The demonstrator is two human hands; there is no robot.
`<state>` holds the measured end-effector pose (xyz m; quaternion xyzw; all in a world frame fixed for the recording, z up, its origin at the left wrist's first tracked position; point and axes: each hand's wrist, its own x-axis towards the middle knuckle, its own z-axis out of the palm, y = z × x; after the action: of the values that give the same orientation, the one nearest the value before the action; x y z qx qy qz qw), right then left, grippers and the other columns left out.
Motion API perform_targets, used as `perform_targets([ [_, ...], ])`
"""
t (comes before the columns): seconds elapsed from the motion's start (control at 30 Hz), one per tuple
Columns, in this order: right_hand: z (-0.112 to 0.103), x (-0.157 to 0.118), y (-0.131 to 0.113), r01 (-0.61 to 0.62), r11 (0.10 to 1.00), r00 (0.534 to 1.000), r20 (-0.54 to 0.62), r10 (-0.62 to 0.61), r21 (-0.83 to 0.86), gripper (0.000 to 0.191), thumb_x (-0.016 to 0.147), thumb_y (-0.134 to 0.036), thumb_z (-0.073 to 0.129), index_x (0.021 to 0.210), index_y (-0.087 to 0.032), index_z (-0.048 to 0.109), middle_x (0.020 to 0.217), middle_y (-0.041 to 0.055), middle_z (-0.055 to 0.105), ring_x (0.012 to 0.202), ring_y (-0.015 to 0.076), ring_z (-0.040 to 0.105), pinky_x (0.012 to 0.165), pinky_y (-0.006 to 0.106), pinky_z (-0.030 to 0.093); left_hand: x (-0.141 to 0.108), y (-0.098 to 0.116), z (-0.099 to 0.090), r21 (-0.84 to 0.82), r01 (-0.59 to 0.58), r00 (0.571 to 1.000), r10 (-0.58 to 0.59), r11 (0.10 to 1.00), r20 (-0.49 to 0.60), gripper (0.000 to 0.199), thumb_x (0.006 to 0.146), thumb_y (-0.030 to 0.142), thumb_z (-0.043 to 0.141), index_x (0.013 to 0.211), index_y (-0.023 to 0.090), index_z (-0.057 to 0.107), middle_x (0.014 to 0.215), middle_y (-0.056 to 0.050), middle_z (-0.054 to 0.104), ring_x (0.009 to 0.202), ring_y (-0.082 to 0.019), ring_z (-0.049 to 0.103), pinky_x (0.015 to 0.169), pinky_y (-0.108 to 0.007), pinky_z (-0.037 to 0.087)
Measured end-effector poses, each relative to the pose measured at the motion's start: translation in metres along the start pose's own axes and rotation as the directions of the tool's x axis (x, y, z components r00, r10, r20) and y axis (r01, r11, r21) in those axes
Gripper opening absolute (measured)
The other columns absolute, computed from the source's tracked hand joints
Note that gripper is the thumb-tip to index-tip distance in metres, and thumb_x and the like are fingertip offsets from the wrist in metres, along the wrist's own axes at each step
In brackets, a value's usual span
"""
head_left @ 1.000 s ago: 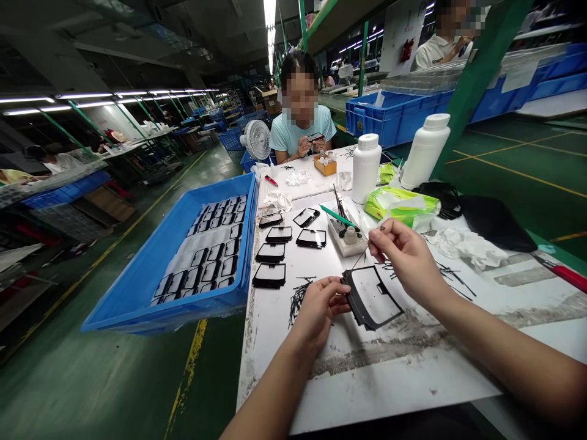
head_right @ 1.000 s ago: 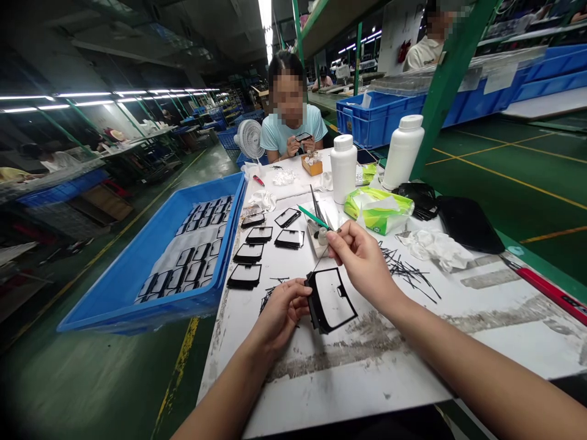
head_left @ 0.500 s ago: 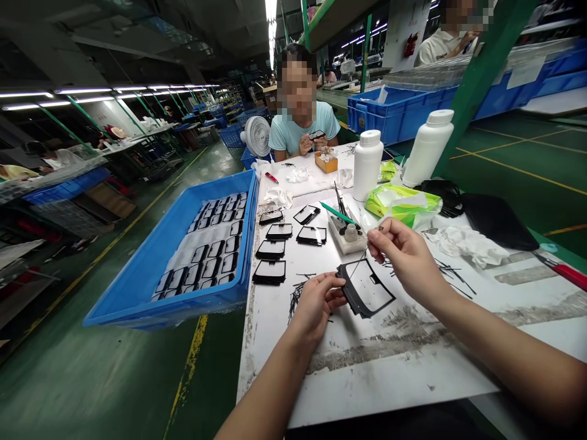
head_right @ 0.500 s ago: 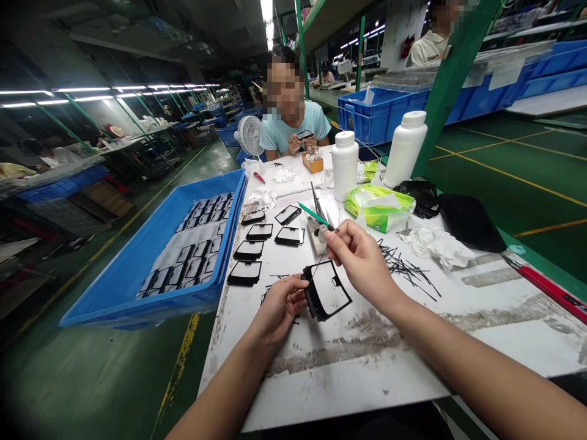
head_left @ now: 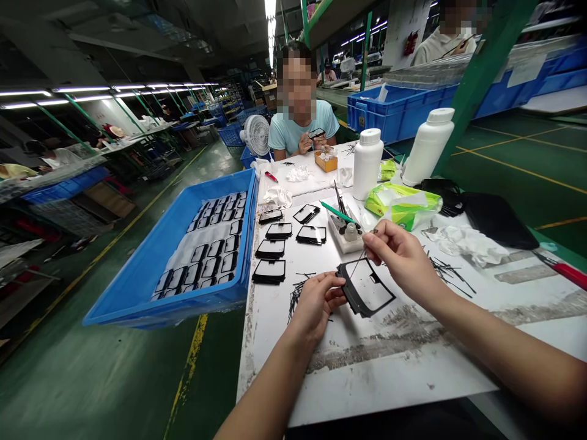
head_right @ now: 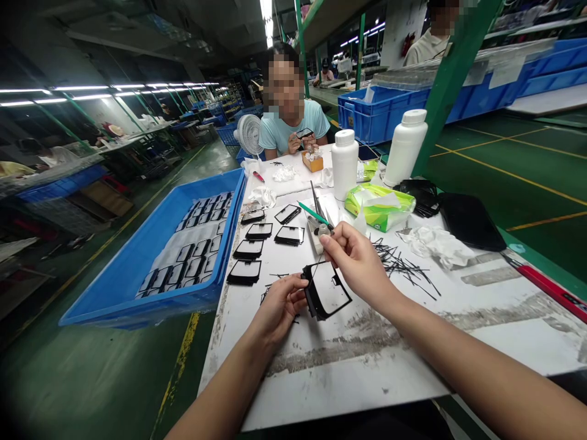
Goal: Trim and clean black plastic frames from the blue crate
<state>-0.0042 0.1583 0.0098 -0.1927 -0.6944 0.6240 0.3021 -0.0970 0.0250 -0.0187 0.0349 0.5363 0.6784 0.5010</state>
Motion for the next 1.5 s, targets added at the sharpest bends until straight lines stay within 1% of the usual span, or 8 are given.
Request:
perform_targets([
  [0.4, -0.0002, -0.0006, -0.0028, -0.011, 0.999, 1.000, -0.019, 0.012, 0.045, 0.036, 0.087, -0.042, 0.057, 0.073, -0.016, 0.038, 0.058, -0.0027, 0.047, 0.054, 0.0067, 0.040, 0.052, 0.019, 0.033, -0.0012, 0.0001, -0.0002, 0.006, -0.001, 1.000, 0.001, 1.000, 0.000, 0.018, 0.064, 0.016, 0.068, 0.077, 0.010, 0.058, 0.079, -0.002, 0.059, 0.061, -0.007, 0.055, 0.056, -0.019, 0.044],
  [0.53, -0.0007, -0.0008, -0.0015, -0.009, 0.999, 1.000, -0.015, 0.010, 0.044, 0.035, 0.087, -0.042, 0.057, 0.073, -0.016, 0.037, 0.058, -0.0028, 0.046, 0.054, 0.0069, 0.040, 0.053, 0.019, 0.033, -0.0008, 0.0007, -0.0001, 0.005, 0.007, 1.000, -0.007, 1.000, -0.001, 0.018, 0.063, 0.016, 0.069, 0.077, 0.010, 0.058, 0.077, -0.002, 0.059, 0.061, -0.007, 0.054, 0.056, -0.019, 0.043],
  [0.8, -0.0005, -0.0006, -0.0020, -0.020, 1.000, 1.000, -0.006, 0.020, 0.016, 0.036, 0.088, -0.043, 0.056, 0.073, -0.017, 0.037, 0.058, -0.0029, 0.046, 0.055, 0.0072, 0.039, 0.053, 0.020, 0.032, -0.0006, -0.0001, 0.0000, 0.018, 0.003, 1.000, -0.003, 1.000, 0.001, 0.018, 0.066, 0.015, 0.066, 0.080, 0.010, 0.057, 0.077, -0.002, 0.058, 0.060, -0.006, 0.054, 0.055, -0.019, 0.043],
  [1.27, -0.0008, -0.0003, -0.0011, -0.006, 1.000, 1.000, -0.021, 0.006, 0.012, 0.036, 0.087, -0.044, 0.057, 0.073, -0.017, 0.038, 0.059, -0.0022, 0.045, 0.055, 0.0084, 0.039, 0.053, 0.022, 0.032, -0.0006, 0.0002, -0.0005, 0.003, 0.007, 1.000, -0.007, 1.000, 0.008, 0.017, 0.063, 0.016, 0.069, 0.075, 0.011, 0.056, 0.076, -0.001, 0.057, 0.061, -0.007, 0.054, 0.057, -0.020, 0.043],
  [1.5, -0.0001, -0.0013, 0.0013, -0.008, 1.000, 1.000, -0.004, 0.009, 0.016, 0.036, 0.088, -0.043, 0.056, 0.073, -0.017, 0.037, 0.059, -0.0026, 0.043, 0.056, 0.0081, 0.038, 0.053, 0.022, 0.030, 0.0003, -0.0004, -0.0006, 0.002, 0.015, 1.000, -0.015, 1.000, -0.002, 0.017, 0.061, 0.016, 0.069, 0.073, 0.011, 0.057, 0.078, -0.002, 0.059, 0.062, -0.008, 0.055, 0.058, -0.021, 0.043],
])
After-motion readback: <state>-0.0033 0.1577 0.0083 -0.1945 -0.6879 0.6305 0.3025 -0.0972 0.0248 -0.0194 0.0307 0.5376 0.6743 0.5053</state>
